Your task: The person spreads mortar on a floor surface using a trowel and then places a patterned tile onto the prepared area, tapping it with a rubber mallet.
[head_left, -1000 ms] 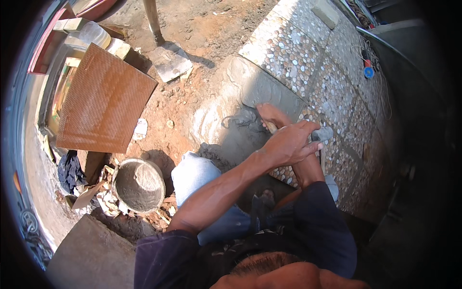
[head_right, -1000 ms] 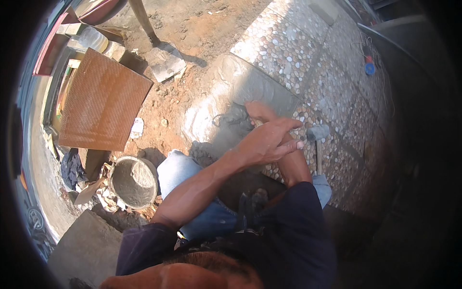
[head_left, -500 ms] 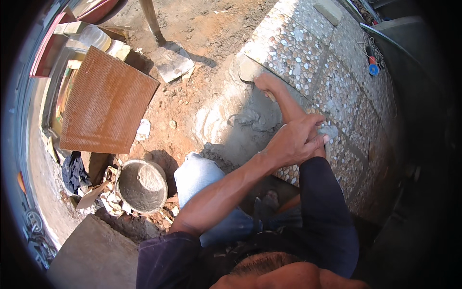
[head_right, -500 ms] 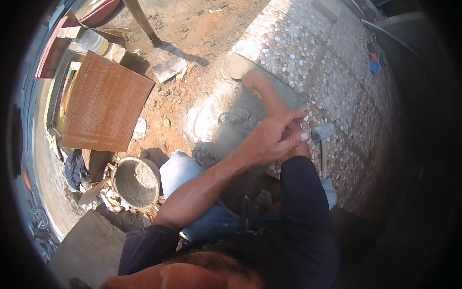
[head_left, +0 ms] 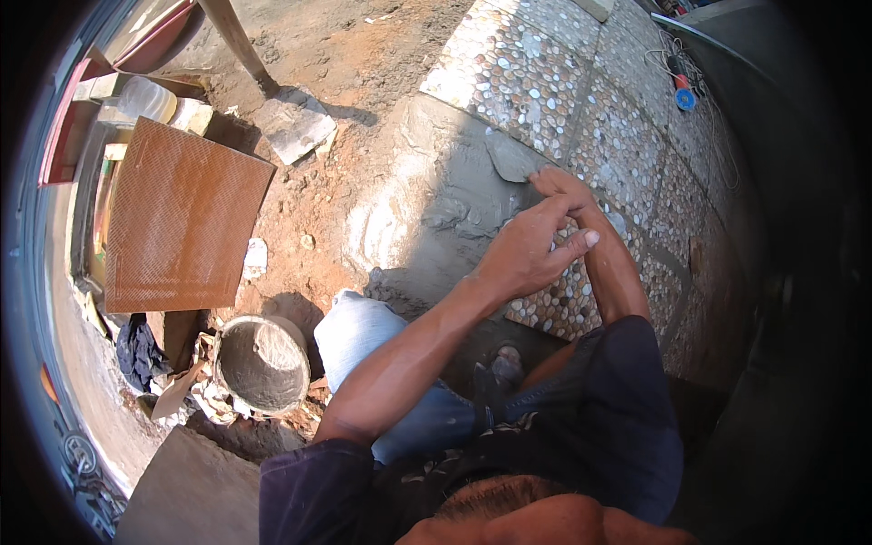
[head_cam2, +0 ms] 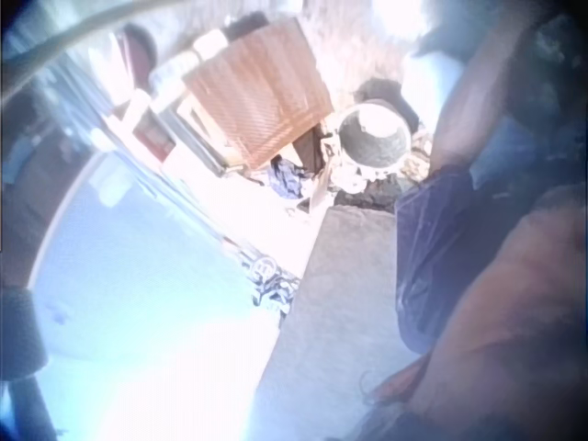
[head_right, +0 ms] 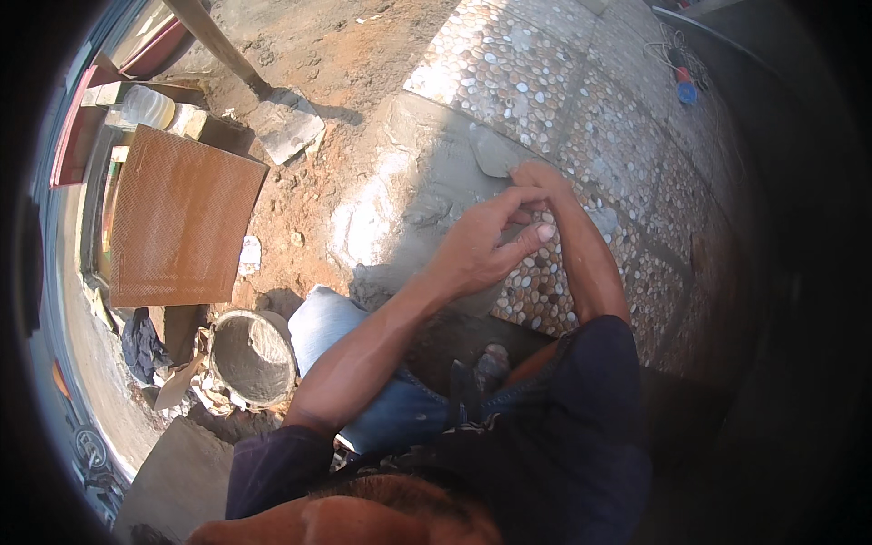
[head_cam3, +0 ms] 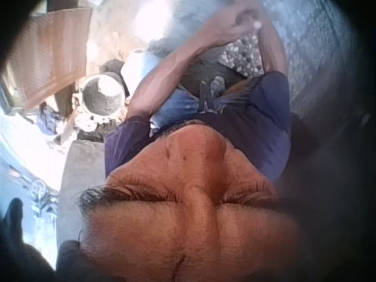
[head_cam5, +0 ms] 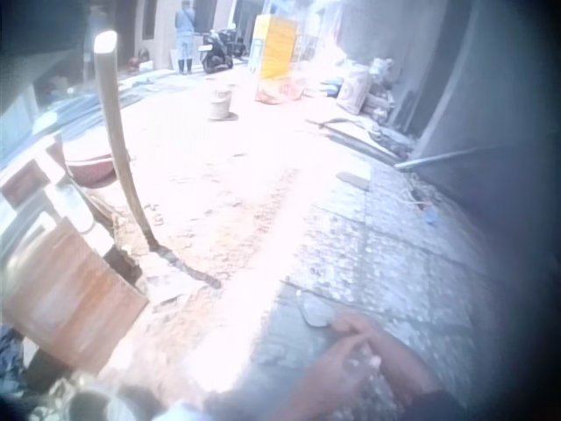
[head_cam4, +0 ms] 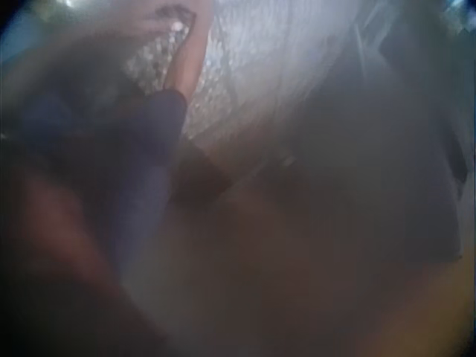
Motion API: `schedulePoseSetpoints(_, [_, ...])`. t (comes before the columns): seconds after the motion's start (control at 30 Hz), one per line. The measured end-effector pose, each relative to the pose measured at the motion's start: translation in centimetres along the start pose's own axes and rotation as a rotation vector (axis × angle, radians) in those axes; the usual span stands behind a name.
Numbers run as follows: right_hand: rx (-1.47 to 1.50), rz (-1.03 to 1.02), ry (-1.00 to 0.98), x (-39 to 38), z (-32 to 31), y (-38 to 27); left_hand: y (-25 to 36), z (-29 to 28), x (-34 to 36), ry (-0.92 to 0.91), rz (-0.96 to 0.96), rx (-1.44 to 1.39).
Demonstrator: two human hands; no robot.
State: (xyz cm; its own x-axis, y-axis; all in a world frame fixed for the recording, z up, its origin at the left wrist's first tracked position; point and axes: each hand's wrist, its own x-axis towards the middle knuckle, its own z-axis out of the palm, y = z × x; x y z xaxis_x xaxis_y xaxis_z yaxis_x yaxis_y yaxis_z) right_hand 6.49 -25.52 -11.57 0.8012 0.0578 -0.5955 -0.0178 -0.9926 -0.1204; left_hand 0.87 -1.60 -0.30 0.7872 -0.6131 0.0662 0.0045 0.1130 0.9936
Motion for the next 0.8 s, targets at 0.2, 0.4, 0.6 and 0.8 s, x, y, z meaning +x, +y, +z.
schedulePoseSetpoints(0.2, [0.418,0.09,-0.07,-2.2,4.7,5.9,0.2,1.0,0.4,-0.067,0.037,0.019])
schedulePoseSetpoints(0.4, [0.898,-0.207,0.051,-6.4,6.5,3.5,-0.8,2.2,0.6,-0.095,0.048,0.035])
schedulePoseSetpoints(0.6, [0.454,0.028,0.168,-4.0,10.2,3.9,-1.4,3.3,0.7,-0.125,0.082,0.128])
schedulePoseSetpoints(0.8, [0.676,0.111,0.264,-5.5,12.1,3.7,-0.8,3.0,0.6,-0.148,0.049,0.15])
